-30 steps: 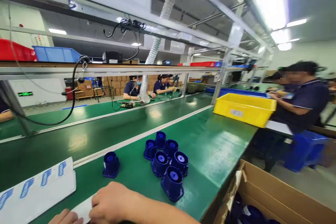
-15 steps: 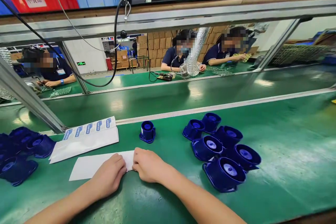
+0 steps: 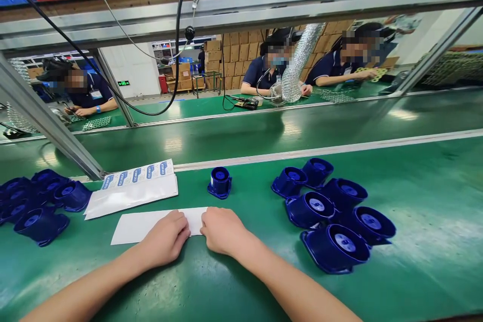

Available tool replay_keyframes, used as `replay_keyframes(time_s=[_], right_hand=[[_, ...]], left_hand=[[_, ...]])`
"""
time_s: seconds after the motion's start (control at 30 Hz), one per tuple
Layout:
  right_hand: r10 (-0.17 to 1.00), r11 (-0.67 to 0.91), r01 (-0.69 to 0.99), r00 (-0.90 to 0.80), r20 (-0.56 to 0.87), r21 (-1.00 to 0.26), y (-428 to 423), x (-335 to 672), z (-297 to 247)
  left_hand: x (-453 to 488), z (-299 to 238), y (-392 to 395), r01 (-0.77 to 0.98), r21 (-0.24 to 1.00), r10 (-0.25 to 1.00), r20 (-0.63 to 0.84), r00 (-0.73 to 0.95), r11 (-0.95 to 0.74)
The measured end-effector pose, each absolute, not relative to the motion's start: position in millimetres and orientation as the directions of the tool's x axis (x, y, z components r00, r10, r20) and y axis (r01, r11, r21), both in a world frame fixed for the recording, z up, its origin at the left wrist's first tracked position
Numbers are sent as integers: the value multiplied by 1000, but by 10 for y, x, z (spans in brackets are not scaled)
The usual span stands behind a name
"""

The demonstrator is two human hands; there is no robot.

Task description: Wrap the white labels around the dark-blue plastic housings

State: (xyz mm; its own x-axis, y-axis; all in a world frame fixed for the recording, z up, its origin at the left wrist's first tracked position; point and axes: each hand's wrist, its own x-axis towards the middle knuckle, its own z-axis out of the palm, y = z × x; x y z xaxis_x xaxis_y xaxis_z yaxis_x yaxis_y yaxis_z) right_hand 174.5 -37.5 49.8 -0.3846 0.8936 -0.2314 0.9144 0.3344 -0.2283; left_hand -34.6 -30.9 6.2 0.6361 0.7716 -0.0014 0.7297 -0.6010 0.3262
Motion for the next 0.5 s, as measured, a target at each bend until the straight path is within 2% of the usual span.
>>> replay_keyframes(time_s=[0.3,0.5], right_hand=[[868,390,857,-465,-177,-336,-338,1970,515],[808,501,775,-578,-115,-385,-375,1968,489]], left_hand=[[-357,78,-293,721,349,773,19,634,-599],[-347,73,-308,722,366,778,10,628,-587]])
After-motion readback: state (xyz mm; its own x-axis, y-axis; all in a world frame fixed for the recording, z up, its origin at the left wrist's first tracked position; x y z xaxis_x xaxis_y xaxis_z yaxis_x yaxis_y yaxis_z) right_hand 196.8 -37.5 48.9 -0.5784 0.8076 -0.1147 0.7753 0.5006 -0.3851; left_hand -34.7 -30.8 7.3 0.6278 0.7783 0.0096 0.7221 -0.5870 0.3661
